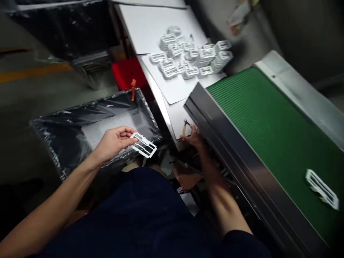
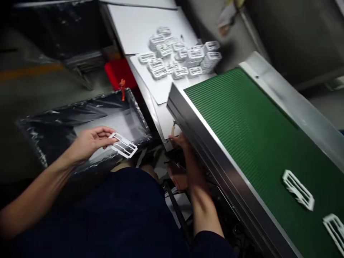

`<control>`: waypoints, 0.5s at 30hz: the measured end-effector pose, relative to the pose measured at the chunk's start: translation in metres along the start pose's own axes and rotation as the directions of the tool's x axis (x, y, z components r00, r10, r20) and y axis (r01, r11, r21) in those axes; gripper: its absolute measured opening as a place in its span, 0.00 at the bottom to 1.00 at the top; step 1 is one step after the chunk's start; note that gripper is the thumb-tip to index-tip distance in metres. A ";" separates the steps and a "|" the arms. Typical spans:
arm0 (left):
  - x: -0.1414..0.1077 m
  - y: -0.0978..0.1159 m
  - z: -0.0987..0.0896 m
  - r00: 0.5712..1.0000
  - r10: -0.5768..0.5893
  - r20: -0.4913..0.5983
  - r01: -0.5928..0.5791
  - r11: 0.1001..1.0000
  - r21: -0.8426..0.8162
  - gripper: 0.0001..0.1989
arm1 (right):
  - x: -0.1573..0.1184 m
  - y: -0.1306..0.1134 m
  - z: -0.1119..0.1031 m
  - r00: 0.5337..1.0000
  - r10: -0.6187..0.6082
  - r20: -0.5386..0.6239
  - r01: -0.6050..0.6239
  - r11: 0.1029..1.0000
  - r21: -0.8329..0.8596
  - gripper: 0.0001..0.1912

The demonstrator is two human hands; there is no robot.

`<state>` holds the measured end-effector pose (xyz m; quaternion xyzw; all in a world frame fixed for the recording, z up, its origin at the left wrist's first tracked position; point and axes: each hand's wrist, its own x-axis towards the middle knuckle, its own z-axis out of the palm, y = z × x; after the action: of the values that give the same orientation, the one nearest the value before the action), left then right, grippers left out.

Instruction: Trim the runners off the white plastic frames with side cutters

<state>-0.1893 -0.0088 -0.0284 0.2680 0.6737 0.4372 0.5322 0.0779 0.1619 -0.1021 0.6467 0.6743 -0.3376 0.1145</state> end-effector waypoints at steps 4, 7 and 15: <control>-0.017 -0.029 0.002 0.998 -0.067 -0.005 0.066 0.993 -0.098 0.14 | 0.010 0.005 0.010 0.996 -0.034 -0.084 0.038 0.998 0.051 0.37; -0.023 -0.037 0.004 0.998 -0.062 0.029 0.066 0.988 -0.137 0.13 | 0.001 0.017 0.021 0.996 0.021 -0.085 -0.005 0.983 0.183 0.24; -0.024 -0.038 0.014 0.989 -0.083 0.125 0.099 0.986 -0.133 0.13 | -0.093 0.043 0.071 0.991 0.062 0.115 -0.128 0.630 0.766 0.19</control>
<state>-0.1652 -0.0420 -0.0509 0.2246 0.6203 0.4416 0.6081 0.1114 0.0428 -0.1129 0.6545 0.4253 -0.6116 -0.1289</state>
